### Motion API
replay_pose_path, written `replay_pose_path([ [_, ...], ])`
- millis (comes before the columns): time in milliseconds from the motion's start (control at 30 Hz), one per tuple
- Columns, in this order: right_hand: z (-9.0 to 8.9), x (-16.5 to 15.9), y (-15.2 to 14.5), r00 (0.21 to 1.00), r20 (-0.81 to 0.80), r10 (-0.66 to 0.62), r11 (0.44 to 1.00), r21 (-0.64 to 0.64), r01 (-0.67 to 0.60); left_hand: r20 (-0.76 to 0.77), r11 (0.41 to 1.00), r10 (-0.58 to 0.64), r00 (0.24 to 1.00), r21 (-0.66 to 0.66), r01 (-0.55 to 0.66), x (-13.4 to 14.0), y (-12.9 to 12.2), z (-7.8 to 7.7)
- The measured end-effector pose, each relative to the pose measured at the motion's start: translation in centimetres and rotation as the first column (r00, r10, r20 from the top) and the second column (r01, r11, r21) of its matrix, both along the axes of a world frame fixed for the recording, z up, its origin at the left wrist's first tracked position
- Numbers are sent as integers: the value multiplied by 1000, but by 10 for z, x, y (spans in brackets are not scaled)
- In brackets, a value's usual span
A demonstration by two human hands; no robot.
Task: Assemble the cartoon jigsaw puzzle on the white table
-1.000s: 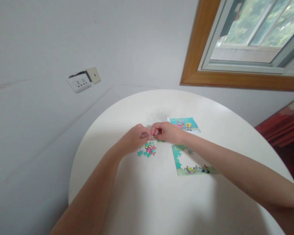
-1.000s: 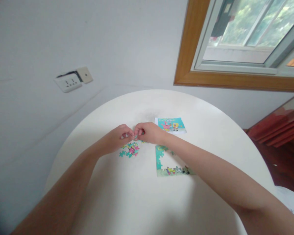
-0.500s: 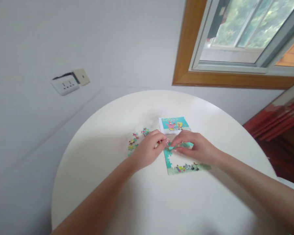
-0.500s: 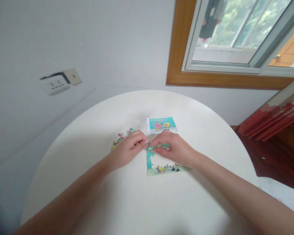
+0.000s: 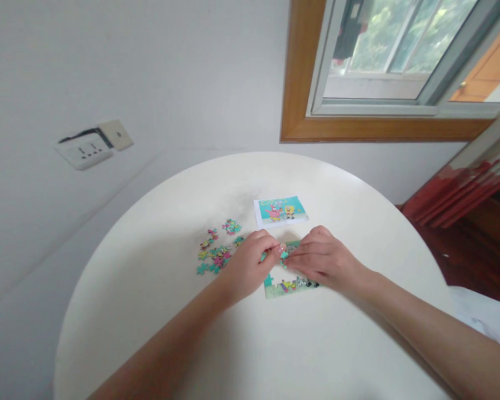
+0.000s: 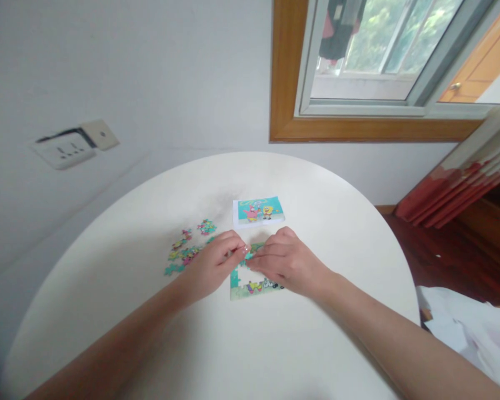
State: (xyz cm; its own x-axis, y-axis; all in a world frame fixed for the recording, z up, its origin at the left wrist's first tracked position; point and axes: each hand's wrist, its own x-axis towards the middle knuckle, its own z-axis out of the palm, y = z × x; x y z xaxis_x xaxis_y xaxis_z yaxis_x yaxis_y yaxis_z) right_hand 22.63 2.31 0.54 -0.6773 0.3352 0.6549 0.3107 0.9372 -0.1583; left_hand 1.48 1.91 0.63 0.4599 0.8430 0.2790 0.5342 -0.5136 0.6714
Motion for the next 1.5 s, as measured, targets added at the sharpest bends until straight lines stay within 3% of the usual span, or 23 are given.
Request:
replay_pose_path([
  [167, 5, 4, -6, 992, 112, -62, 975, 219, 36, -10, 1000, 6, 1000, -9, -6, 3, -1, 0],
  [267, 5, 4, -6, 985, 157, -74, 962, 270, 29, -27, 1000, 2, 1000, 4, -2, -4, 1, -1],
  [500, -2, 11, 9, 970, 144, -196, 975, 133, 178, -213, 978, 5, 977, 204, 39, -33, 10, -13],
  [767, -10, 5, 12, 961, 195, -197, 980, 78, 185, -299, 960, -53, 953, 246, 131, -32, 10, -15],
  [1500, -11, 0, 16, 953, 253, -165, 986, 39, 160, -307, 963, -41, 951, 240, 119, -28, 8, -18],
])
